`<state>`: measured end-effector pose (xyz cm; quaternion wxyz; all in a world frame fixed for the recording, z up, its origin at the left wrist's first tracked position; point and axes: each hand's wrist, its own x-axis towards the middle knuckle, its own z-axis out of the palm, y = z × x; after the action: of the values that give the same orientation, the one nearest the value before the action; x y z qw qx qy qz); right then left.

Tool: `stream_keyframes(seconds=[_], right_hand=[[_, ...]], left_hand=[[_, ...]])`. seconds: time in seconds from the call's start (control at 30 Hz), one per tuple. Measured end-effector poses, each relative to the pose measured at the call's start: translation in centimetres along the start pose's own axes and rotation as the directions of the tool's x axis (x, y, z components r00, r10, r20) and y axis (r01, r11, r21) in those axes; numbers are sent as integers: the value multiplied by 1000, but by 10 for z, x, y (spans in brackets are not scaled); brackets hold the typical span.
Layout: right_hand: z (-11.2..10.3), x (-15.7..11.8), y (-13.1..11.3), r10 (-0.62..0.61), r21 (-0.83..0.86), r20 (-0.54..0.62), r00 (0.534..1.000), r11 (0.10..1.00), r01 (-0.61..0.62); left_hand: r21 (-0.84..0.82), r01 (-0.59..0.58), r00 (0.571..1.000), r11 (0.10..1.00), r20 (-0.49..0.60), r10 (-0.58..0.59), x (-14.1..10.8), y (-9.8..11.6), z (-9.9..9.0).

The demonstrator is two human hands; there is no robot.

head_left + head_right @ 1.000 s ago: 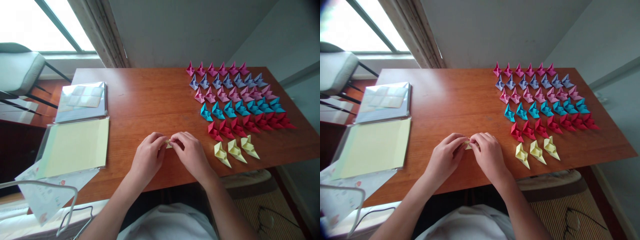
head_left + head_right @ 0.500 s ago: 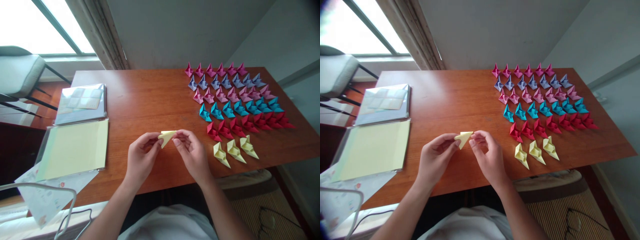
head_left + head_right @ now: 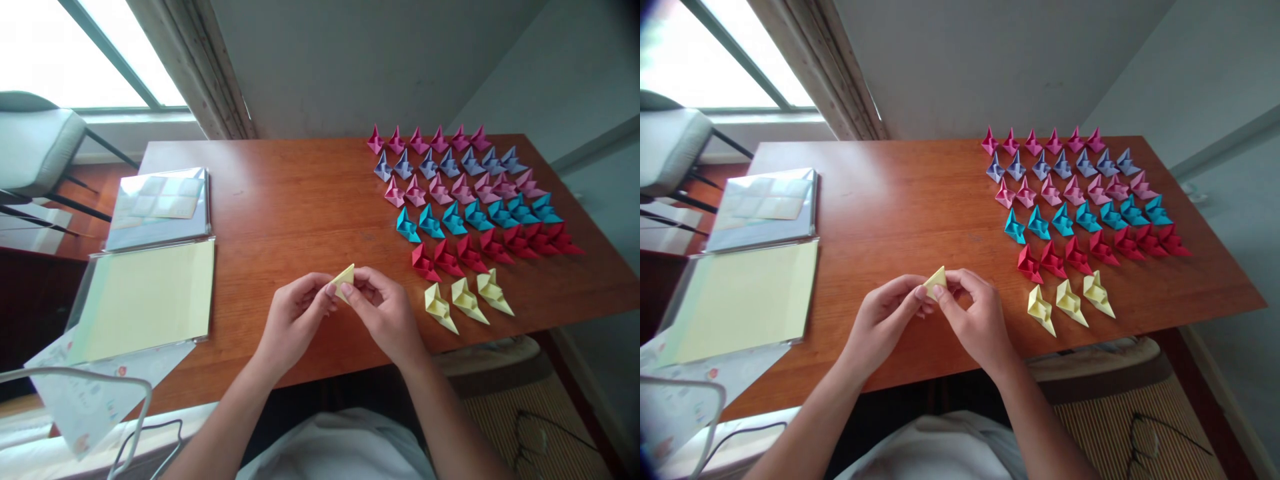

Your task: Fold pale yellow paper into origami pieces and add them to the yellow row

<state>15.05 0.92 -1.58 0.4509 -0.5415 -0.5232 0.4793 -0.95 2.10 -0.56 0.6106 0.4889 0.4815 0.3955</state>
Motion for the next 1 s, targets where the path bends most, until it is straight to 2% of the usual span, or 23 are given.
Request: stream_keyframes(seconds=[0.07,0.23,0.37,0.53,0.77,1.0], right_hand=[[-3,2,-3,-6,-22,37,999,1000,7],[-4,4,-7,-44,-143,36,998,988,49],[-3,2,-6,-35,-128,24,999,991,38],[-1,-2,-8,-43,-104,41,998,994,47],[0,0,-10,-68,-137,3,998,988,68],[1,3,-8,-176,-293,-36,984,943,158]], left_hand=[[12,28,999,1000,32,-28,1,1,-2],[-19,95,995,995,-5,-96,2,0,-1],[-114,135,989,984,-38,-140,2,1,0],[-192,130,988,973,-60,-144,2,1,-3],[-171,139,986,975,-73,-153,1,1,-1],[-168,138,986,976,-66,-151,-1,1,0]])
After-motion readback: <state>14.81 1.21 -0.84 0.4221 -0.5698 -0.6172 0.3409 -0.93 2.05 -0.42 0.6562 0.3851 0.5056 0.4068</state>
